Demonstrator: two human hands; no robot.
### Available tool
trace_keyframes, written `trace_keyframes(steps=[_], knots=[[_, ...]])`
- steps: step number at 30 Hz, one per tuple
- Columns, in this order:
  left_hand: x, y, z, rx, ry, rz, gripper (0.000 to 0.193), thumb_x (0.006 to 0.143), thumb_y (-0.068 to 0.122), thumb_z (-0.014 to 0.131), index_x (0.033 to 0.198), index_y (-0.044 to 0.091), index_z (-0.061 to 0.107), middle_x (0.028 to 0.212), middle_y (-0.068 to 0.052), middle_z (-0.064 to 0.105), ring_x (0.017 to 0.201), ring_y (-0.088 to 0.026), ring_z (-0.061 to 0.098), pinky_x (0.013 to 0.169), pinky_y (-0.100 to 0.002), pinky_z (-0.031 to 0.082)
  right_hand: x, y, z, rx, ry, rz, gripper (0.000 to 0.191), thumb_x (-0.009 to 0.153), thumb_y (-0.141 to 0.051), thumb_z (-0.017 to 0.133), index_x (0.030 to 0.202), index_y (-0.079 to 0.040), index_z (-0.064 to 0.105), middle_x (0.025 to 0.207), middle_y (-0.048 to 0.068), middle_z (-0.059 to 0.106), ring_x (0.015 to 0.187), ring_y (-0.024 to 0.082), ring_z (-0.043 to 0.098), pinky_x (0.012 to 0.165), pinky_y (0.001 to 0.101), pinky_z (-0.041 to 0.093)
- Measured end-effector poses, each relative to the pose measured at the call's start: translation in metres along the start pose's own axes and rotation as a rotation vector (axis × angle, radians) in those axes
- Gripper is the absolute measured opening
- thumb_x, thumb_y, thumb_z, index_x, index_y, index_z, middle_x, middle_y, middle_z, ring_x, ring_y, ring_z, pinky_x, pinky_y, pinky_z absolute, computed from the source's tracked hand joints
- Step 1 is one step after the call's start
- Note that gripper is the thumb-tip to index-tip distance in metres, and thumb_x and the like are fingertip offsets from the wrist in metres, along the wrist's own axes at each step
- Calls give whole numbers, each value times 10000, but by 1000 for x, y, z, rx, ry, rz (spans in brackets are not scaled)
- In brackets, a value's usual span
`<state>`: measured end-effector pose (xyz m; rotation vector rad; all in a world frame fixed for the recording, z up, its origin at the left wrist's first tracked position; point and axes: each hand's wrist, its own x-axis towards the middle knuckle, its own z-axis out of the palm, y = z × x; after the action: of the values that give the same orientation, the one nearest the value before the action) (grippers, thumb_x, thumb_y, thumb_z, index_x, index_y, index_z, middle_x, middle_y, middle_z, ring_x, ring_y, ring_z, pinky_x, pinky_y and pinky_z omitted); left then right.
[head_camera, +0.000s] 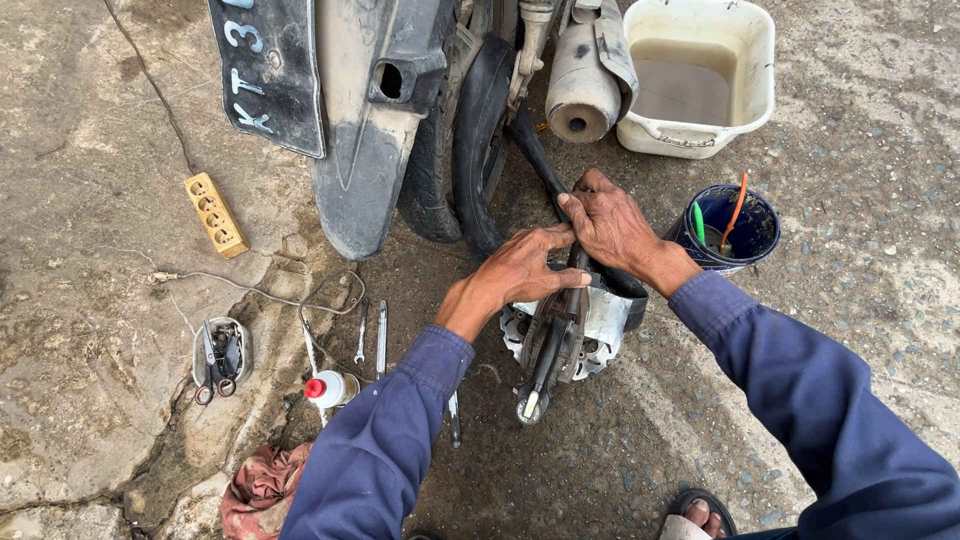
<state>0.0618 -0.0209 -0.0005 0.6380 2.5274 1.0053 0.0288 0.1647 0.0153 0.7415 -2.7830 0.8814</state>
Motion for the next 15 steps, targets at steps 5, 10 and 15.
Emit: trace_keyframes(steps=[5,10,15], knots=[[-1,5,-5,-3,-14,31,864,771,536,772,1444,46,541,1553,-162,476,1457,-347,414,1215,-495,302,0,0,0,3,-6,8,468,1081,-314,454,924,38,721,948,196,567,866,366,609,809,503,500],[-3,7,-7,-14,-15,45,843,774,512,776,1435,40,553,1558,-161,474,1448,-354,426,1208,-497,318,0,0,0,0,-6,0,473,1086,-313,449,916,38,717,935,194,567,873,364,610,812,502,502],[-3,7,-6,-4,-8,39,844,780,511,782,1438,38,545,1555,-164,470,1452,-356,417,1208,-507,303,0,-1,0,2,-5,4,469,1084,-314,448,927,38,716,938,198,566,868,363,608,809,502,503]])
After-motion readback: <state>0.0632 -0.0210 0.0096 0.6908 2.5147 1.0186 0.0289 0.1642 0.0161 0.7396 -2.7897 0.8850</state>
